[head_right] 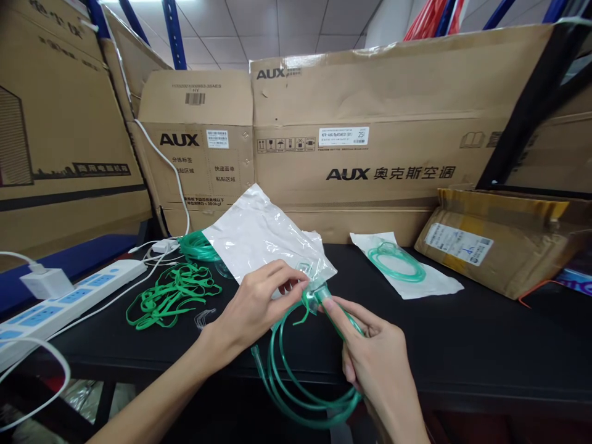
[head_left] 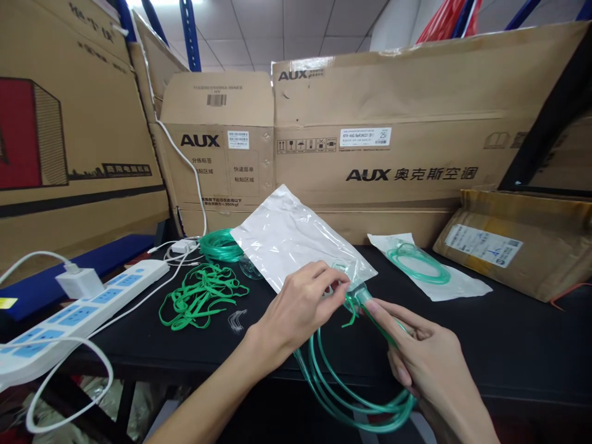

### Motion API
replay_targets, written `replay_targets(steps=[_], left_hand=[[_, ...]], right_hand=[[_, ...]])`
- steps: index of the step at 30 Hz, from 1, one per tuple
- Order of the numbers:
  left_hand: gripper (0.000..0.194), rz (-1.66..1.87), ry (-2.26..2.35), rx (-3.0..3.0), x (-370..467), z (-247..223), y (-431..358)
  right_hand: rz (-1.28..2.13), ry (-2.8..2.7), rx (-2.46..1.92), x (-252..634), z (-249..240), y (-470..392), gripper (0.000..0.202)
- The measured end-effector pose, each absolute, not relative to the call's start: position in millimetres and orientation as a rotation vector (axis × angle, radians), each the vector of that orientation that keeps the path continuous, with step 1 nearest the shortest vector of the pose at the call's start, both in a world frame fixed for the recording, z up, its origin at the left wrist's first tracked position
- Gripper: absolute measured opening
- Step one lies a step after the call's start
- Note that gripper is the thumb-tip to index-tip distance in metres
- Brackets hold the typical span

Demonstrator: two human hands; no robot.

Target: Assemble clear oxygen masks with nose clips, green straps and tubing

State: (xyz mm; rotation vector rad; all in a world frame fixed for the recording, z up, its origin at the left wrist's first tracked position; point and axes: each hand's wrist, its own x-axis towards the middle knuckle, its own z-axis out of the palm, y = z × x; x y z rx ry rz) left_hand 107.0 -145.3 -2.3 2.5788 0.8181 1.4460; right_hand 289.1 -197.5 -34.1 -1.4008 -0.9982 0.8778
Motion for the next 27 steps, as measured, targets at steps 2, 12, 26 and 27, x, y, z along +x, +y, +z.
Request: replay_targets(steps=[2,12,26,27], left_hand=[[0.011,1.408,0.77,2.614,109.3,-1.7,-149.1],[0.012,1.347,0.7,2.43,118.3,0.0,-160.5],[0.01,1.209,0.792,2.232,119.0,5.9,-156.5],[0.011,1.192,0.802,2.206,118.1,7.0,-154.3]], right_hand=[[0.857,-1.011,-1.402,290.4,-34.6,-196.3,0.074],[0.917,-1.013,-1.289,281.3,-21.9,-215.6,0.087],[1.318,-0.873,-0.899,279.8,-20.9,-217.5,0.041],[1.314,-0.873,-0.895,280.6,-21.3,-216.4,0.041]])
